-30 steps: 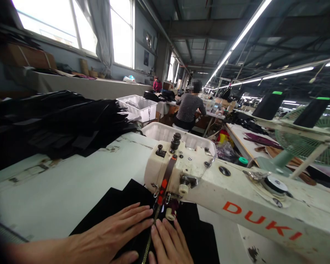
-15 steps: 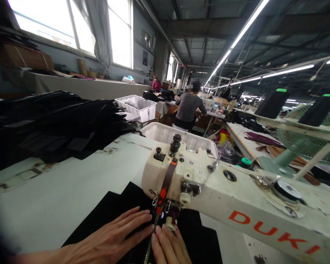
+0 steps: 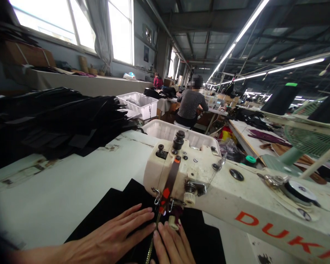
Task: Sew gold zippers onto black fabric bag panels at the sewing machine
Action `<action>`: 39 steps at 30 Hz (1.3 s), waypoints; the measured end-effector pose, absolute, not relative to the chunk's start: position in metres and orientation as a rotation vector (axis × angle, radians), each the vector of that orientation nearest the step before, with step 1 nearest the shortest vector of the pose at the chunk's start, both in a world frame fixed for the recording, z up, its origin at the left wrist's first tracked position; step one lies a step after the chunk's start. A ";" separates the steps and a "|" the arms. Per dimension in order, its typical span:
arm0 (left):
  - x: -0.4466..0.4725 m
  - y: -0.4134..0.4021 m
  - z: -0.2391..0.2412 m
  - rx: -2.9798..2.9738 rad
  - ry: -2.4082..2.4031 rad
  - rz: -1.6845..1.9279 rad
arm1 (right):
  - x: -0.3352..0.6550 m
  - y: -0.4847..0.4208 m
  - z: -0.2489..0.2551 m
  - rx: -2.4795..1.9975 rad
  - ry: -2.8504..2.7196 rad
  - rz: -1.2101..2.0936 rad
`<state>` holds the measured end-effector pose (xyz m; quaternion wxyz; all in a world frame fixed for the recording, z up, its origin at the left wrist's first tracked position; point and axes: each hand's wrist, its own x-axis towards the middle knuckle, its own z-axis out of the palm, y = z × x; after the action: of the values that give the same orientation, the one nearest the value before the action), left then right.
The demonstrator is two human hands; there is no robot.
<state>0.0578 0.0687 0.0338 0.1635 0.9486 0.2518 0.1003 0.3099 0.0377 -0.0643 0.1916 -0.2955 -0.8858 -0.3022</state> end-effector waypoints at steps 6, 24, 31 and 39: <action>0.058 0.070 0.029 2.611 0.756 0.181 | 0.305 0.036 -0.059 -0.886 -2.454 -0.860; 0.063 0.086 0.019 2.624 0.749 0.226 | 0.305 0.042 -0.055 -1.046 -2.438 -0.641; 0.067 0.091 0.012 2.701 0.745 0.277 | 0.302 0.041 -0.045 -1.104 -2.493 -0.634; 0.060 0.058 0.014 2.687 0.793 0.178 | 0.276 0.006 -0.020 -1.471 -2.387 -0.175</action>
<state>0.0596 0.0583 0.0143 0.1664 0.9438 0.2786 0.0624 0.2764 0.0062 -0.0204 0.1653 -0.5163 -0.8380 -0.0615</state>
